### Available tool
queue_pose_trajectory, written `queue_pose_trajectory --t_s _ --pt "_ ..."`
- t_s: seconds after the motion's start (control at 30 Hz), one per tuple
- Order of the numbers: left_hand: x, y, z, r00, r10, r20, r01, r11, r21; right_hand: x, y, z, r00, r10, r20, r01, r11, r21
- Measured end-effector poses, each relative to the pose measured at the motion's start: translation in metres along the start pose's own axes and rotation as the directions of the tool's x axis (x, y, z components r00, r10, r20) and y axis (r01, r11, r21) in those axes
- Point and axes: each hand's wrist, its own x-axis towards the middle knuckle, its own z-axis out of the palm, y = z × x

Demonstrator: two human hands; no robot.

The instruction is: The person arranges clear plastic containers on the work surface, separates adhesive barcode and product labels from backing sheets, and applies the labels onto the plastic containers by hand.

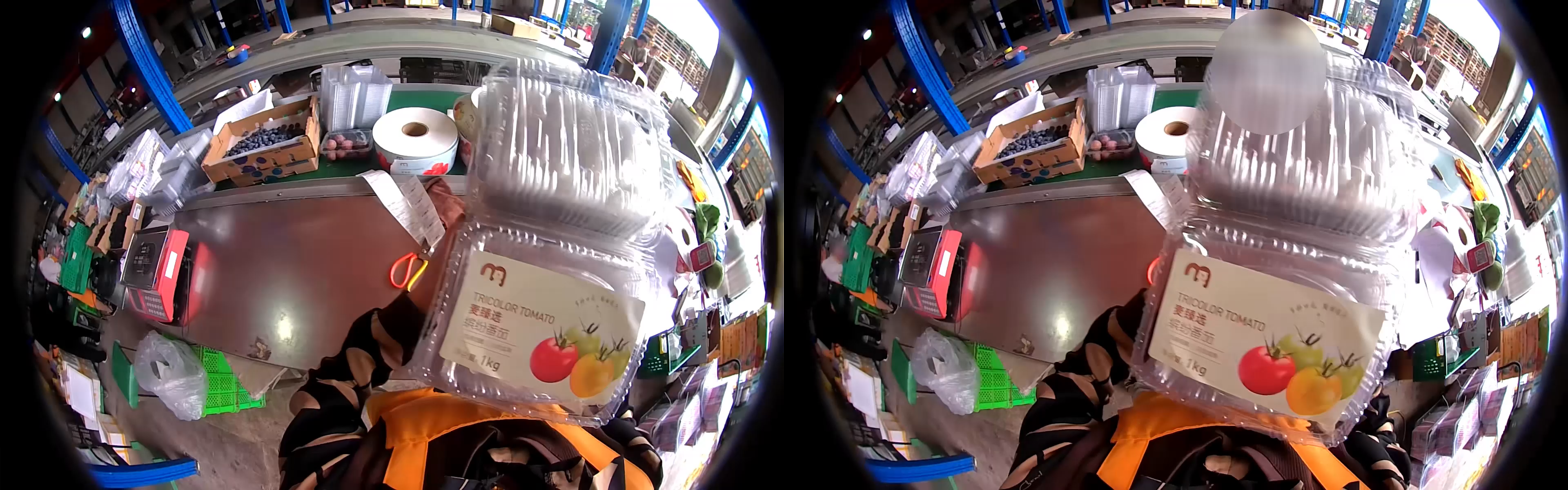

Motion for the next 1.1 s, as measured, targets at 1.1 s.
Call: queue_pose_trajectory --t_s 1.1 --pt "-0.212 0.137 -0.504 0.414 -0.126 -0.901 -0.329 0.903 -0.277 0.291 0.178 0.187 0.909 -0.414 0.037 0.023 -0.038 -0.999"
